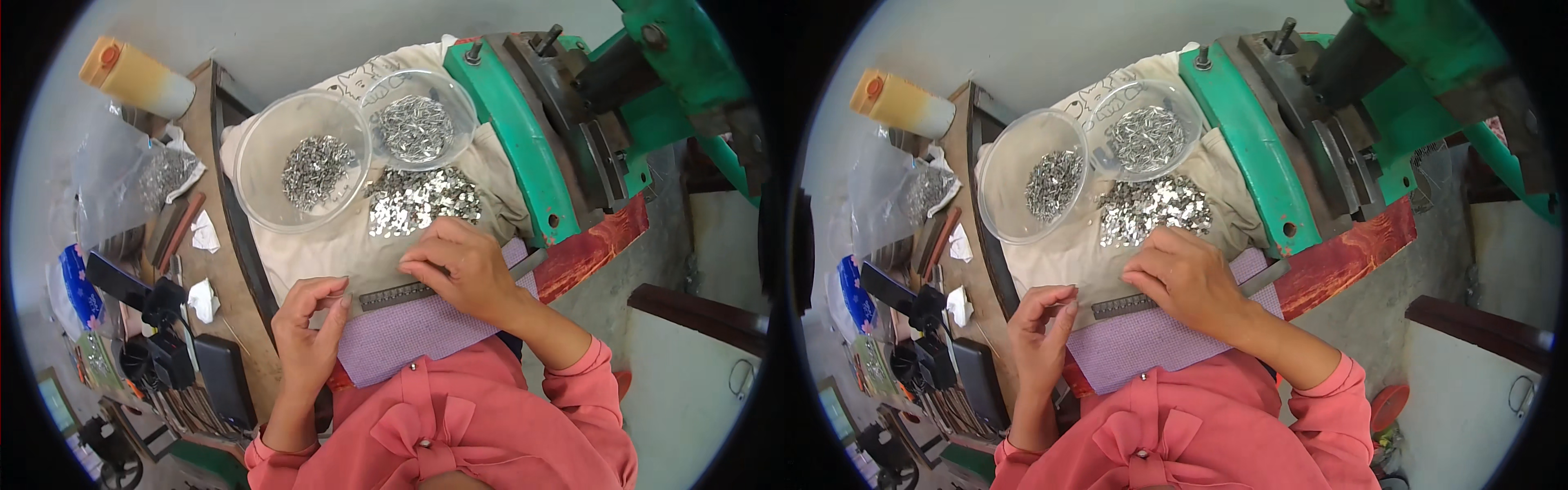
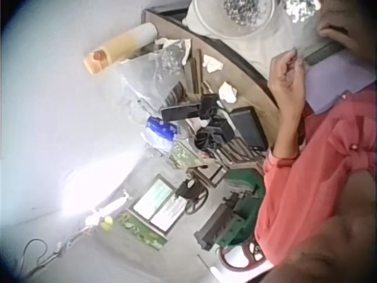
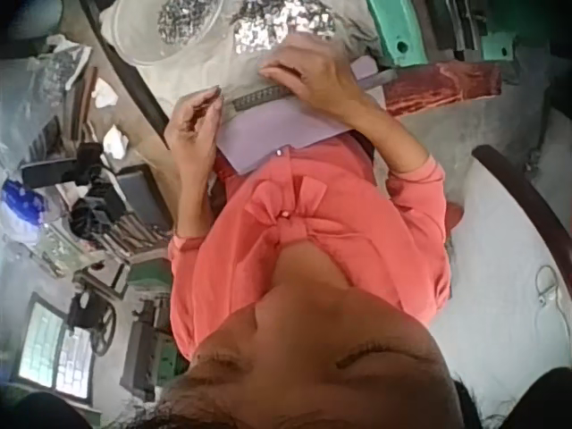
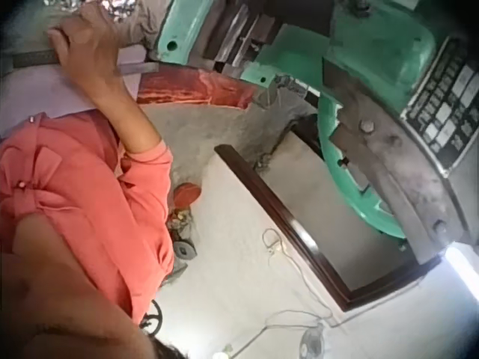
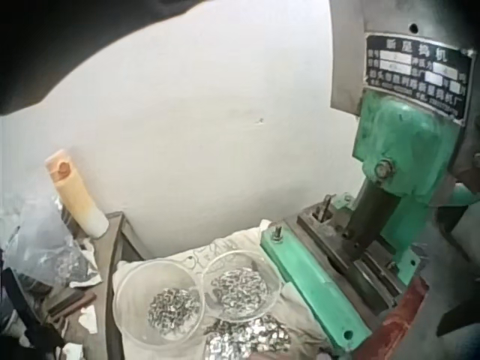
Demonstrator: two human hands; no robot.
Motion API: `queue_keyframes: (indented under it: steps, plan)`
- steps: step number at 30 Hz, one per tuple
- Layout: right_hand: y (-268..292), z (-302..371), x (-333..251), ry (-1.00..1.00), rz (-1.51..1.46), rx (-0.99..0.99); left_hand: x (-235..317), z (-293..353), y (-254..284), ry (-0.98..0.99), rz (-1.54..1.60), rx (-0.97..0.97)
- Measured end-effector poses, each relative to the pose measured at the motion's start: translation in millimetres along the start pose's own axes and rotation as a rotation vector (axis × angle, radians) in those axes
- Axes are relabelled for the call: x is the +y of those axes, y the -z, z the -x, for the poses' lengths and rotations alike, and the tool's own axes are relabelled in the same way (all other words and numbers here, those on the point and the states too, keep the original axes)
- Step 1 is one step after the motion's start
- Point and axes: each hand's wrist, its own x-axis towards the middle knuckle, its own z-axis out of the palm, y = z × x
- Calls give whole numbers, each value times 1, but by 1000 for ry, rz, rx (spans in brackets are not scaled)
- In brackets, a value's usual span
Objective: The person places small metal components into a metal strip and uses a green press machine to secure them. They repeatedly pick up parts from a container, insert them into the strip, and operate the machine lever to process the assembly.
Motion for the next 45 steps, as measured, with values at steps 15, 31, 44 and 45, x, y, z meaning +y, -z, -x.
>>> queue_keyframes:
  steps: [15, 31, 44, 45]
  plan:
    - [-7, 0, -3, 129, 282, -33, -26, 8, -1, -120, -232, -80]
    - [-25, -18, -29, -189, 62, -330, -26, 4, 4, -132, -173, -115]
    - [-31, -19, -32, -151, 147, -355, -27, 5, 7, -121, -170, -170]
    - [-32, -19, -32, -146, 159, -353, -26, 5, 7, -119, -170, -174]
